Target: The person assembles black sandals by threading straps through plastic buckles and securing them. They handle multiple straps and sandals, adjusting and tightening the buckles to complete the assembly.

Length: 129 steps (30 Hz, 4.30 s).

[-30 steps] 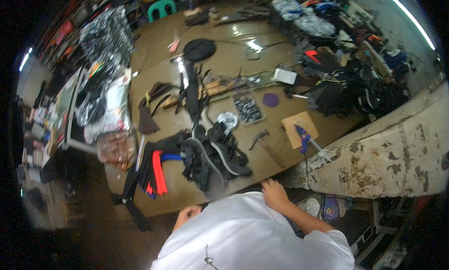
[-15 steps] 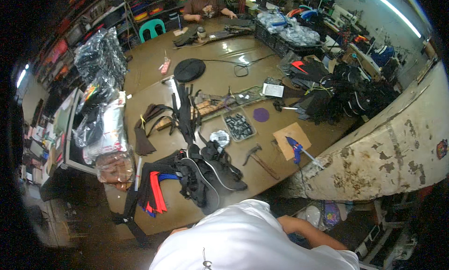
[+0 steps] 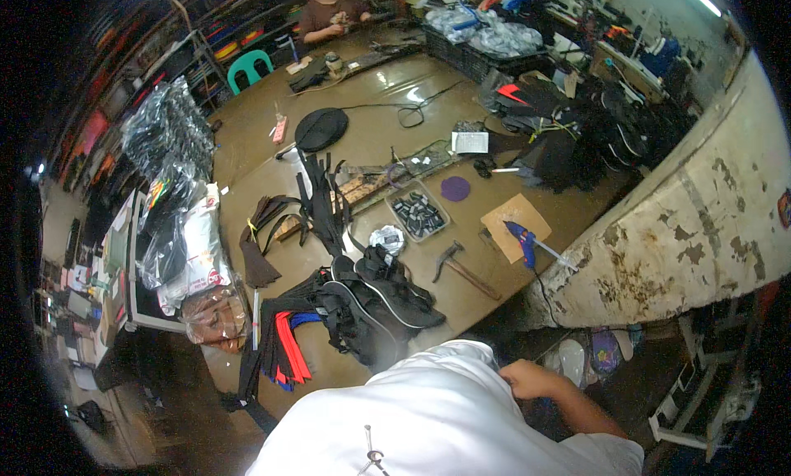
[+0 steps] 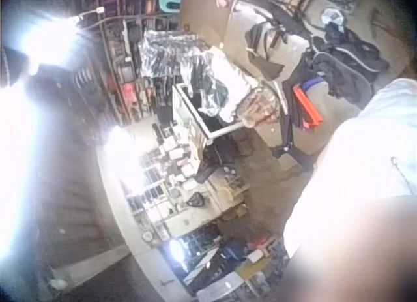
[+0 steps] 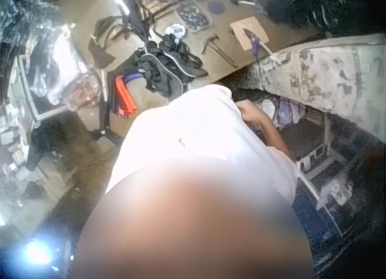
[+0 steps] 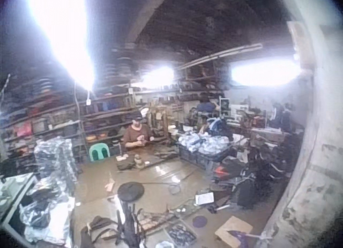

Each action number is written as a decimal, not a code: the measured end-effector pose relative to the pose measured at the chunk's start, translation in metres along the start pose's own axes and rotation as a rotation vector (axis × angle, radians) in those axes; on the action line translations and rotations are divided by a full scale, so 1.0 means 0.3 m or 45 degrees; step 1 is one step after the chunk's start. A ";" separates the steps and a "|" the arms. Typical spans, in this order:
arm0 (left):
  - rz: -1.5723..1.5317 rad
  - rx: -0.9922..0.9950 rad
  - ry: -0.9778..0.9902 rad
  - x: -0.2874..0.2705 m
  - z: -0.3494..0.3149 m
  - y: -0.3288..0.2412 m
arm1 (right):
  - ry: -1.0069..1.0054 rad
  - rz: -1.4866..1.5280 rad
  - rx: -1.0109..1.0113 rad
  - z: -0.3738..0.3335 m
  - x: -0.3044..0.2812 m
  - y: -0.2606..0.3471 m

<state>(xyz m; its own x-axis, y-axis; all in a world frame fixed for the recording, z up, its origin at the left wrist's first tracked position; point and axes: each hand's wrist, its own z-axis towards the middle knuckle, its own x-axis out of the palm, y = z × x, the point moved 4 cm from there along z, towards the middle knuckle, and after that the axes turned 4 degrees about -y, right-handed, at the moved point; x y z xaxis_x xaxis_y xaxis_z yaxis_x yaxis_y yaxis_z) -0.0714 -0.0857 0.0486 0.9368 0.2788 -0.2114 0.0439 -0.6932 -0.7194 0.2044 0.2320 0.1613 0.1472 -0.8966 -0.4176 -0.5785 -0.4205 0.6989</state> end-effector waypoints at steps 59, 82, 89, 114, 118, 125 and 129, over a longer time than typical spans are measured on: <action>-0.058 -0.112 -0.119 0.387 0.539 0.504 | -1.525 -1.057 -0.789 1.521 -0.608 0.376; -0.027 1.586 0.470 0.258 -0.169 -0.382 | -1.472 -0.950 -0.754 0.785 -0.234 -0.114; -0.895 2.199 0.817 0.461 -0.219 -0.630 | -1.587 -1.032 -0.720 0.837 -0.211 -0.087; 1.229 1.064 -1.341 -0.197 0.027 -0.352 | -1.577 -0.143 -0.588 0.844 -0.286 -0.176; 1.628 1.272 -0.884 -0.274 0.158 -0.435 | -1.518 0.073 -0.483 0.893 -0.305 -0.243; 2.170 1.443 -0.427 -0.306 0.103 -0.465 | -1.530 0.002 -0.550 0.885 -0.288 -0.235; 1.927 1.291 -0.778 -0.327 -0.015 -0.520 | -1.493 -0.033 -0.514 0.883 -0.287 -0.223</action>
<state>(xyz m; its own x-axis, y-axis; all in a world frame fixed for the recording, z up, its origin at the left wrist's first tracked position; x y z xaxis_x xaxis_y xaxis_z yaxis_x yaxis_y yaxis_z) -0.1687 -0.0080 0.1846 -0.2462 0.2218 -0.9435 -0.9685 -0.0193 0.2482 0.0179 0.3742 -0.0033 -0.7714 -0.3095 -0.5561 -0.2673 -0.6354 0.7245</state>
